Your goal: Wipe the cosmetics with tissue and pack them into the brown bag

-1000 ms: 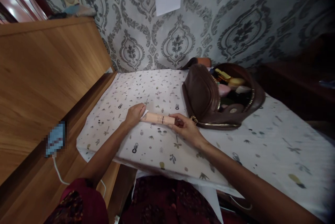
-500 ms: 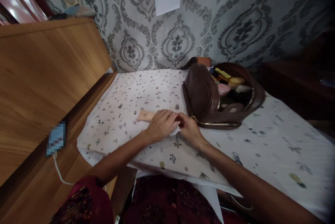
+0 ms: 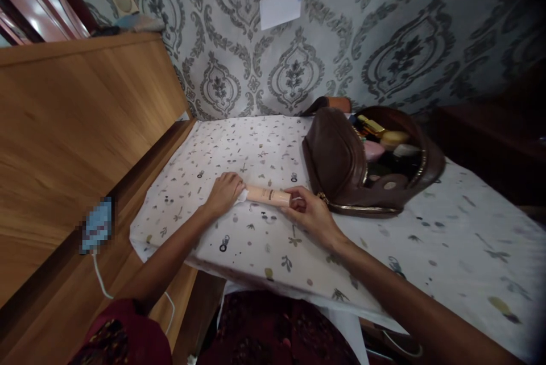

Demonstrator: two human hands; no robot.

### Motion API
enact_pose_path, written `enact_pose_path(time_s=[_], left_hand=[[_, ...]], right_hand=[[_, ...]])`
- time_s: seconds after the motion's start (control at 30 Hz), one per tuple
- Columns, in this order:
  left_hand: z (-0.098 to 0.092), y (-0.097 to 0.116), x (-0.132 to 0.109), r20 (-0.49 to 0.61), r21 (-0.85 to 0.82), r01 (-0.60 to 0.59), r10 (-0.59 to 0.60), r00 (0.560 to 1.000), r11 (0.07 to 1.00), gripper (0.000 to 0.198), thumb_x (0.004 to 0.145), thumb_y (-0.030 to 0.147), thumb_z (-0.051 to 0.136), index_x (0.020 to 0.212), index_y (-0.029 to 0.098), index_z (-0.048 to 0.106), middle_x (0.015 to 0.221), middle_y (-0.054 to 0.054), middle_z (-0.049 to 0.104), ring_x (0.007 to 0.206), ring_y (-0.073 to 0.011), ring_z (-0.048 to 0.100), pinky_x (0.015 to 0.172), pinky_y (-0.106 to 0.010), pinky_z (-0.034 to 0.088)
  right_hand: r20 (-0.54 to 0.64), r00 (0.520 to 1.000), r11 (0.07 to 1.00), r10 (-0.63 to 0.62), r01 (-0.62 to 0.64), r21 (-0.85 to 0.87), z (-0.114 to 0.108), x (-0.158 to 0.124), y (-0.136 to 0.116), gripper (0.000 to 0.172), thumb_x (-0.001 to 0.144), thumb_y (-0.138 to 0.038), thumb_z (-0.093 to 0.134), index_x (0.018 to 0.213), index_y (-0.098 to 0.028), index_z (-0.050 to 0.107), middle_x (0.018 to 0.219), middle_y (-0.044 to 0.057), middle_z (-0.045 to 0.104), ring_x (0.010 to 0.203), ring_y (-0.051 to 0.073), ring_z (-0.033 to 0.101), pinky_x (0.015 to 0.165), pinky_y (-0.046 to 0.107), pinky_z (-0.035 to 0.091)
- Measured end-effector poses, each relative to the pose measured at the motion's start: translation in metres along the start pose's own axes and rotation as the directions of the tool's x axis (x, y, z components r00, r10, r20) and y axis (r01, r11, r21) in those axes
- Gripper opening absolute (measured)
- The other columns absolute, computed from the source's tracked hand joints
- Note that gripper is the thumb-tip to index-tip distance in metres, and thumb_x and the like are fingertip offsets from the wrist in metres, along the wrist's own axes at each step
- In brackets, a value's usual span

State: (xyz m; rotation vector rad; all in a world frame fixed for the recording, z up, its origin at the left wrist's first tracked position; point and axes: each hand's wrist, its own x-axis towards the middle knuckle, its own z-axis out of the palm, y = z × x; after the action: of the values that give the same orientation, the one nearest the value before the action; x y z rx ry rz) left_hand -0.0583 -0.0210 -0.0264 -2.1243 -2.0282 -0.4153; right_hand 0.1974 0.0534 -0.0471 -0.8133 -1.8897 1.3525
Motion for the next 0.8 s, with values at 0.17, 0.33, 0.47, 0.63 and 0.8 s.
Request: enact_pose_path(time_s=[0.17, 0.33, 0.47, 0.63, 0.8], left_hand=[[-0.006, -0.001, -0.013, 0.066, 0.078, 0.129, -0.134, 0.989, 0.989, 0.032, 0.100, 0.039, 0.041, 0.123, 0.021, 0.056, 0.109, -0.010, 0.052, 0.106, -0.0260, 0.050, 0.086, -0.038, 0.049], [-0.017, 0.003, -0.030, 0.056, -0.077, 0.010, -0.005, 0.998, 0.997, 0.029, 0.101, 0.029, 0.041, 0.127, 0.021, 0.050, 0.110, -0.008, 0.050, 0.102, -0.0215, 0.053, 0.090, -0.035, 0.051], [-0.019, 0.028, -0.032, -0.098, -0.045, -0.067, 0.062, 0.993, 0.997, 0.028, 0.101, 0.023, 0.039, 0.125, 0.018, 0.052, 0.113, -0.011, 0.053, 0.106, -0.0223, 0.054, 0.087, -0.034, 0.052], [-0.014, 0.081, -0.016, -0.101, 0.161, -0.394, 0.412, 0.906, 0.905, 0.038, 0.105, 0.027, 0.028, 0.130, 0.014, 0.054, 0.129, -0.012, 0.057, 0.123, -0.0210, 0.050, 0.102, -0.035, 0.044], [-0.018, 0.092, -0.001, 0.011, 0.348, -0.469, 0.497, 0.868, 0.812, 0.043, 0.103, 0.013, 0.024, 0.136, 0.014, 0.051, 0.131, -0.013, 0.058, 0.118, -0.0228, 0.054, 0.099, -0.047, 0.041]], right_hand=[[0.008, 0.997, 0.993, -0.071, 0.072, -0.096, -0.001, -0.003, -0.005, 0.039, 0.077, -0.038, 0.065, 0.113, -0.022, 0.063, 0.081, 0.002, 0.064, 0.067, 0.017, 0.061, 0.062, 0.030, 0.051], [-0.010, 0.993, 0.976, -0.118, 0.114, -0.187, -0.003, -0.003, -0.006, 0.039, 0.080, -0.042, 0.063, 0.113, -0.021, 0.064, 0.093, 0.007, 0.070, 0.076, 0.021, 0.066, 0.071, 0.036, 0.055], [-0.023, 0.989, 0.968, -0.149, 0.141, -0.210, -0.001, -0.003, -0.006, 0.043, 0.080, -0.052, 0.062, 0.109, -0.021, 0.065, 0.094, 0.009, 0.071, 0.076, 0.023, 0.068, 0.072, 0.038, 0.057], [-0.045, 0.996, 0.984, -0.072, 0.063, -0.167, -0.001, -0.001, -0.008, 0.044, 0.069, -0.056, 0.064, 0.097, -0.022, 0.064, 0.087, 0.007, 0.075, 0.075, 0.026, 0.071, 0.069, 0.036, 0.058], [-0.057, 0.997, 0.961, 0.048, -0.062, -0.269, -0.003, 0.005, -0.013, 0.045, 0.057, -0.060, 0.064, 0.081, -0.023, 0.067, 0.079, 0.007, 0.077, 0.074, 0.031, 0.074, 0.068, 0.038, 0.060]])
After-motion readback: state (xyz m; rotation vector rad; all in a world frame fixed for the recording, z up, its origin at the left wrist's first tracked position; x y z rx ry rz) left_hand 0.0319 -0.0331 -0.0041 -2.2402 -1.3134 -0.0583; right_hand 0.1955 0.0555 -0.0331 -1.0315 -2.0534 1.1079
